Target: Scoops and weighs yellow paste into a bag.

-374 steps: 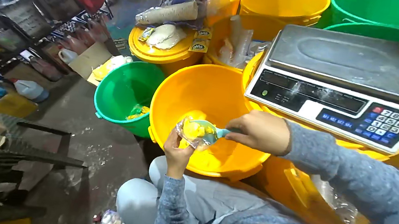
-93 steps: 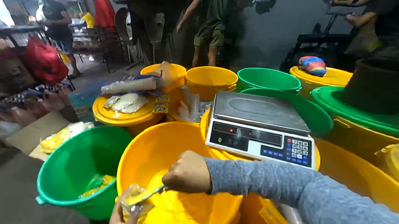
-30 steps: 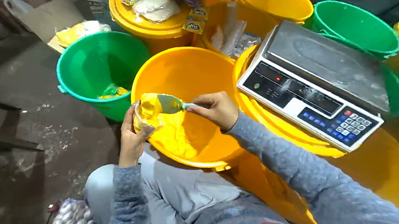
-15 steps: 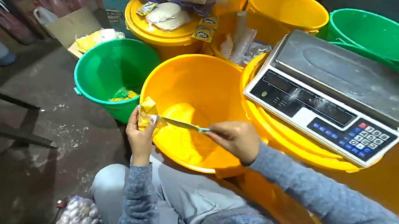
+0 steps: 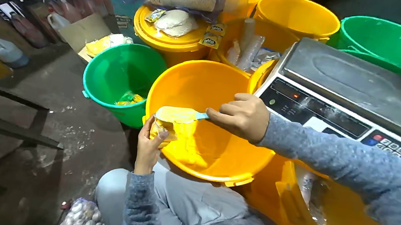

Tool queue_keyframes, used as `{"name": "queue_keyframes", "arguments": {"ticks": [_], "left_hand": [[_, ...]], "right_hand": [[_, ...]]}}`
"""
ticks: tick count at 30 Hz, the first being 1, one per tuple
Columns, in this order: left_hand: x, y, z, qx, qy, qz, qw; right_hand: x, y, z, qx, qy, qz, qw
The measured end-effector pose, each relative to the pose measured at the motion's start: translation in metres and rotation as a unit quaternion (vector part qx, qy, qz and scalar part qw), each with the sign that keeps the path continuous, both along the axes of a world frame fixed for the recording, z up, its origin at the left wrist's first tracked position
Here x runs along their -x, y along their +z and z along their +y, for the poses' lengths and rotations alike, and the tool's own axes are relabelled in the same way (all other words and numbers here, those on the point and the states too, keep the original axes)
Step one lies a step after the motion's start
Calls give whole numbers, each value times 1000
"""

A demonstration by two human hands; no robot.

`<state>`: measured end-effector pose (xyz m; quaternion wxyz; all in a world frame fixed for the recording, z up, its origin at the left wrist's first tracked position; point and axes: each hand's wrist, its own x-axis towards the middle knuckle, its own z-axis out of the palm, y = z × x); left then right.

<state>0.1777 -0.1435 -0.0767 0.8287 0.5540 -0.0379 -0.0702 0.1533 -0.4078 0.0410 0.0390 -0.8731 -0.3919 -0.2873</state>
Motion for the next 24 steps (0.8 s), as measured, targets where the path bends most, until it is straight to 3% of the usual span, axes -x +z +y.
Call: {"name": "queue_keyframes", "arguments": {"ticks": [15,20,24], "left_hand": [[6,-5,1,109,24,59,992],[3,-9,9,107,-18,24,994],[-2,-8,13,41,-91,-18,995]], "right_hand": [[-2,-23,13,44,38,62,996],[-3,-1,18,144,89,125,978],[-7,11,20,220,86,200,951]]}}
